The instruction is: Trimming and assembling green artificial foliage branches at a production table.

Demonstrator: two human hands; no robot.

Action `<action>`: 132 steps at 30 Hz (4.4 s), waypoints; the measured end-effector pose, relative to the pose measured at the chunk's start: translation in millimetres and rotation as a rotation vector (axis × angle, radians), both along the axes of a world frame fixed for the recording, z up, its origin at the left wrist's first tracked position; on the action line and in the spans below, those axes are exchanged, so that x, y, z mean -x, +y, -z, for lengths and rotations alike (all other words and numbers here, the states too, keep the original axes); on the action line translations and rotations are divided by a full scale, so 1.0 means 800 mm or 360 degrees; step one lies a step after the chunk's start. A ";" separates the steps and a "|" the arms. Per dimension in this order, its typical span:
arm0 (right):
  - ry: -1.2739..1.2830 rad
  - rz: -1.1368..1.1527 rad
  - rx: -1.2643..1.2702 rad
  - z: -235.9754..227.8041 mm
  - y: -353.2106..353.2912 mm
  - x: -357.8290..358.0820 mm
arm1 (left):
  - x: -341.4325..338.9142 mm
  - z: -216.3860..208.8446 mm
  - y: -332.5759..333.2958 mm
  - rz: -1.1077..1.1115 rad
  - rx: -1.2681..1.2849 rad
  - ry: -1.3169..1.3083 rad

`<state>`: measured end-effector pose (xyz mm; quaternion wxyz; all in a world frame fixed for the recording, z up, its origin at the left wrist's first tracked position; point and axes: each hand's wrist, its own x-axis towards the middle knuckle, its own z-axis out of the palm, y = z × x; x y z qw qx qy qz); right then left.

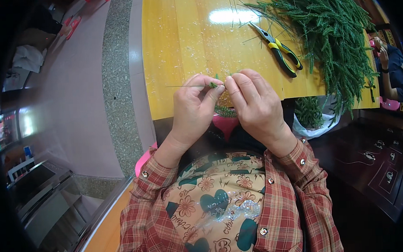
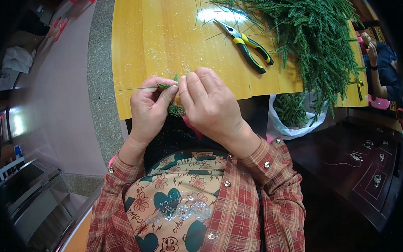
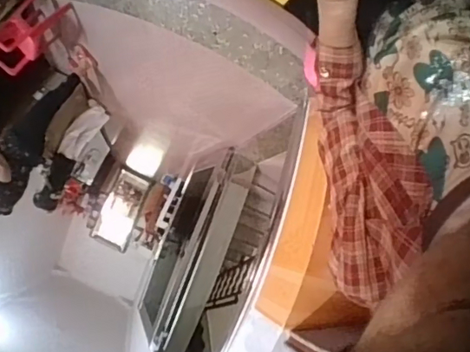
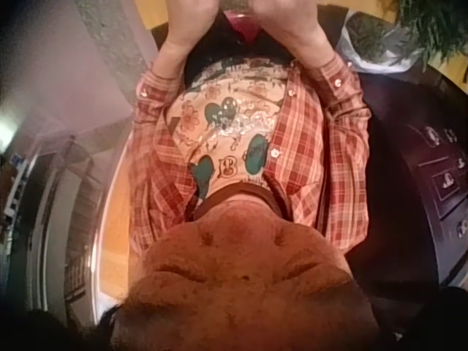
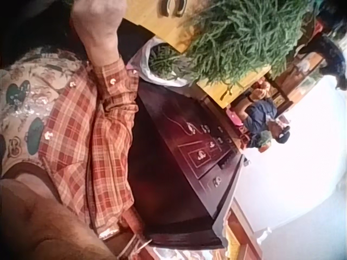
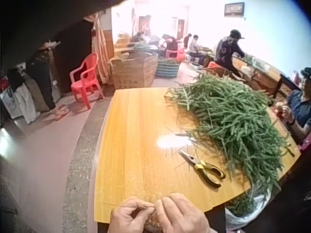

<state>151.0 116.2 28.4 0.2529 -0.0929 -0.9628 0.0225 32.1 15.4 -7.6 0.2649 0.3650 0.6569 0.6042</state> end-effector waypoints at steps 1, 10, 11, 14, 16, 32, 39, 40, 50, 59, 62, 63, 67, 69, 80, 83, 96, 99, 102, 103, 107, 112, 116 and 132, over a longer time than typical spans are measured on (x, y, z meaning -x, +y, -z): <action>-0.0069 0.0009 0.0167 -0.001 0.000 -0.001 | 0.000 -0.003 0.001 -0.0026 0.0015 0.0077; -0.0138 -0.0278 0.1444 -0.012 0.023 -0.017 | 0.022 -0.016 -0.009 0.0678 -0.0504 -0.0277; -0.0079 -0.0276 0.1485 -0.010 0.019 -0.018 | 0.020 -0.016 -0.009 0.0663 -0.0447 -0.0509; 0.0106 -0.0267 0.1602 -0.008 0.013 -0.018 | 0.020 -0.016 -0.007 0.0628 -0.0330 -0.0967; 0.0108 -0.0316 0.1272 -0.010 0.014 -0.017 | 0.020 -0.014 -0.008 0.0594 -0.0154 -0.1164; -0.0015 -0.0432 0.0939 -0.004 0.020 -0.038 | 0.006 -0.009 -0.006 0.0826 -0.0123 -0.0497; -0.0008 0.0011 0.2814 0.013 0.009 -0.025 | 0.002 -0.009 -0.001 0.0276 -0.0442 0.1123; -0.0011 0.0034 0.3002 0.014 0.010 -0.022 | 0.000 -0.009 -0.002 0.0220 -0.0451 0.1020; 0.0486 0.0327 0.0871 -0.005 -0.008 -0.010 | -0.004 -0.010 -0.004 -0.0123 -0.0060 -0.0004; 0.0057 0.0170 -0.0040 -0.001 -0.005 0.001 | -0.006 -0.010 -0.002 -0.0048 -0.0122 0.0423; -0.0022 0.0145 0.0020 -0.002 -0.004 -0.001 | -0.005 -0.010 0.002 -0.0048 -0.0143 0.0432; -0.0024 0.0144 0.0021 -0.004 0.001 -0.003 | -0.004 -0.009 0.002 -0.0018 -0.0195 0.0487; -0.0150 -0.0244 0.0965 -0.011 0.025 -0.010 | 0.008 -0.008 0.001 0.0168 -0.0424 0.0426; -0.0104 -0.0477 0.1685 -0.011 0.023 -0.012 | 0.013 -0.007 0.000 0.0400 -0.0659 0.0083; 0.0135 -0.0315 0.0306 -0.015 0.019 -0.019 | 0.010 -0.022 -0.010 0.0435 0.0090 -0.1160; 0.0121 -0.0292 -0.0012 -0.022 0.020 -0.024 | 0.010 -0.019 -0.009 0.0498 0.0098 -0.1208; 0.0309 -0.0011 0.2582 0.008 -0.003 -0.018 | 0.005 -0.015 -0.007 0.0352 -0.0367 0.0636; 0.0395 0.0053 0.3700 0.014 -0.009 -0.016 | 0.011 -0.016 -0.010 0.0300 -0.0457 0.1283; 0.0322 -0.0107 0.3887 0.021 -0.006 -0.015 | 0.011 -0.014 -0.008 0.0332 -0.0502 0.1507; 0.0328 -0.0111 0.3886 0.020 -0.005 -0.013 | 0.010 -0.008 -0.006 0.0289 -0.0482 0.1256; 0.0316 0.0059 0.3549 0.012 0.001 -0.009 | 0.007 -0.006 -0.004 0.0249 -0.0353 0.0439; 0.0271 0.0162 0.3209 0.018 0.011 -0.023 | 0.011 -0.014 -0.009 0.0417 -0.0021 -0.0519; 0.0538 0.0381 0.2739 0.011 0.015 -0.019 | -0.005 -0.028 0.003 0.0028 -0.0202 -0.0575; 0.0267 -0.0174 0.0081 0.011 0.010 0.004 | 0.008 -0.004 -0.006 0.0010 -0.0196 -0.0881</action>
